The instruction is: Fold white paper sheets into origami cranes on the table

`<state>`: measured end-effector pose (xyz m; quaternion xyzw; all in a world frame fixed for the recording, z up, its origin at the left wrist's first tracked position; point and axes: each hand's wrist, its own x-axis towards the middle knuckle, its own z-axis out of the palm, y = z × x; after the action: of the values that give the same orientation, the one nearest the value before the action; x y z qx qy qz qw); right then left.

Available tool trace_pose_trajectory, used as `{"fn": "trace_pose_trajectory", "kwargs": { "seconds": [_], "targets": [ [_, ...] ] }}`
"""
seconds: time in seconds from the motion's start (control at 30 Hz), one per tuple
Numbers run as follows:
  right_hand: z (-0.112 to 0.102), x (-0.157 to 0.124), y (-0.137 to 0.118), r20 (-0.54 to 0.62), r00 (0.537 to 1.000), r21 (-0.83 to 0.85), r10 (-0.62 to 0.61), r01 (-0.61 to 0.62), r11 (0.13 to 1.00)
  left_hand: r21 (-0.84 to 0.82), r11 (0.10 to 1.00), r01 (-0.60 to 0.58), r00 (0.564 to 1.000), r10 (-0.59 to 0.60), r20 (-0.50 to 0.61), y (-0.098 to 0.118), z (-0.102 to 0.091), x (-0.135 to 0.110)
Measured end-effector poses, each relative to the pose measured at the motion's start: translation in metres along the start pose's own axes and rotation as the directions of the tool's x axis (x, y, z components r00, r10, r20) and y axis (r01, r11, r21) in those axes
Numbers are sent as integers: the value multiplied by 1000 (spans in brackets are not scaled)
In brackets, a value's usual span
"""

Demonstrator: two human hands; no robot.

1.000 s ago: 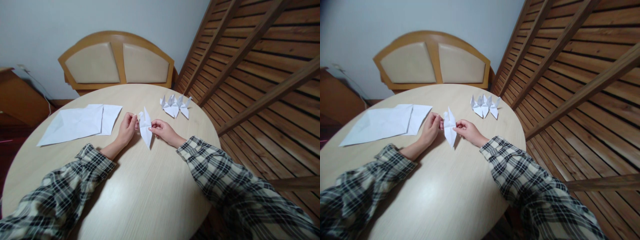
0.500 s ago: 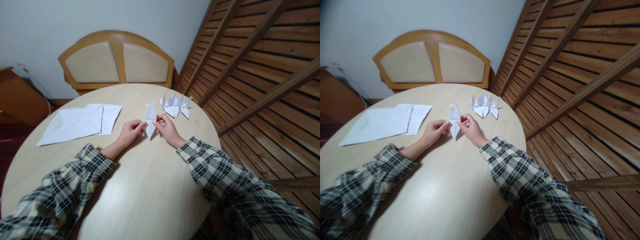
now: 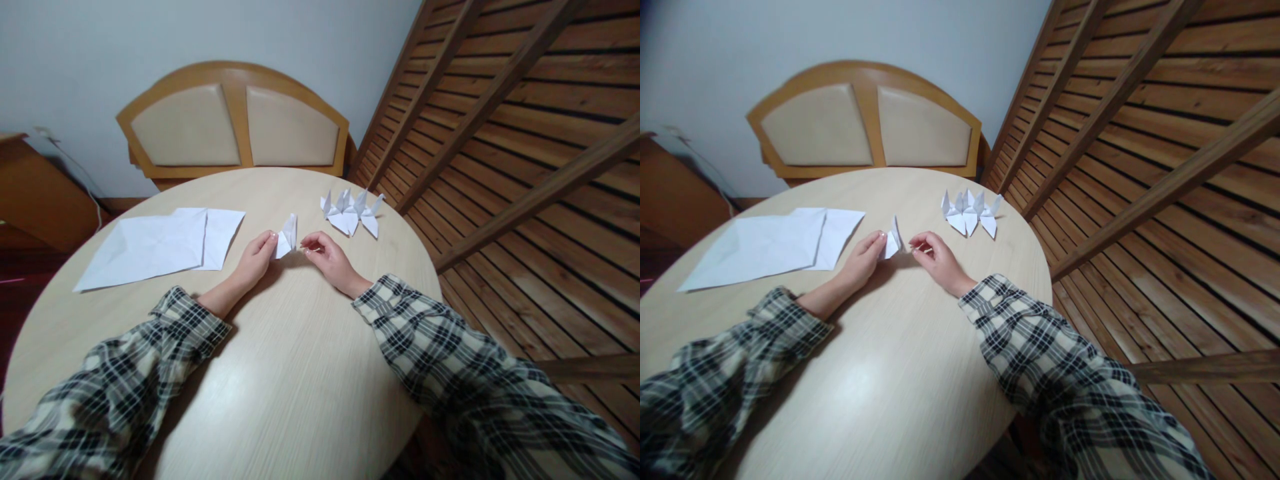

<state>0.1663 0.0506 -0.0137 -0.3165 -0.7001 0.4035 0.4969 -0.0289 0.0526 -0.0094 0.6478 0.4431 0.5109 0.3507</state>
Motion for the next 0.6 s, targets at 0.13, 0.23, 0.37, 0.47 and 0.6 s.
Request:
{"fn": "trace_pose_trajectory", "kwargs": {
  "seconds": [0.13, 0.23, 0.37, 0.47, 0.6],
  "targets": [
    [-4, 1, 7, -67, 998, -76, 11, -16, 997, -106, 992, 67, 998, -65, 24, -6, 1, 1],
    [-5, 2, 11, -47, 998, -163, 31, -38, 986, -151, 986, 78, 997, -73, 34, -7, 1, 0],
    [-5, 2, 10, 39, 999, -252, 30, -19, 968, -144, 987, 66, 997, -59, 51, -6, 1, 0],
    [-5, 2, 9, 96, 995, -262, 14, 11, 965, -141, 988, 66, 995, -56, 76, -3, 0, -1],
    [-5, 4, 8, 148, 989, -247, -22, 59, 967, -134, 990, 43, 991, -25, 131, 1, 1, -2]
  ]
}}
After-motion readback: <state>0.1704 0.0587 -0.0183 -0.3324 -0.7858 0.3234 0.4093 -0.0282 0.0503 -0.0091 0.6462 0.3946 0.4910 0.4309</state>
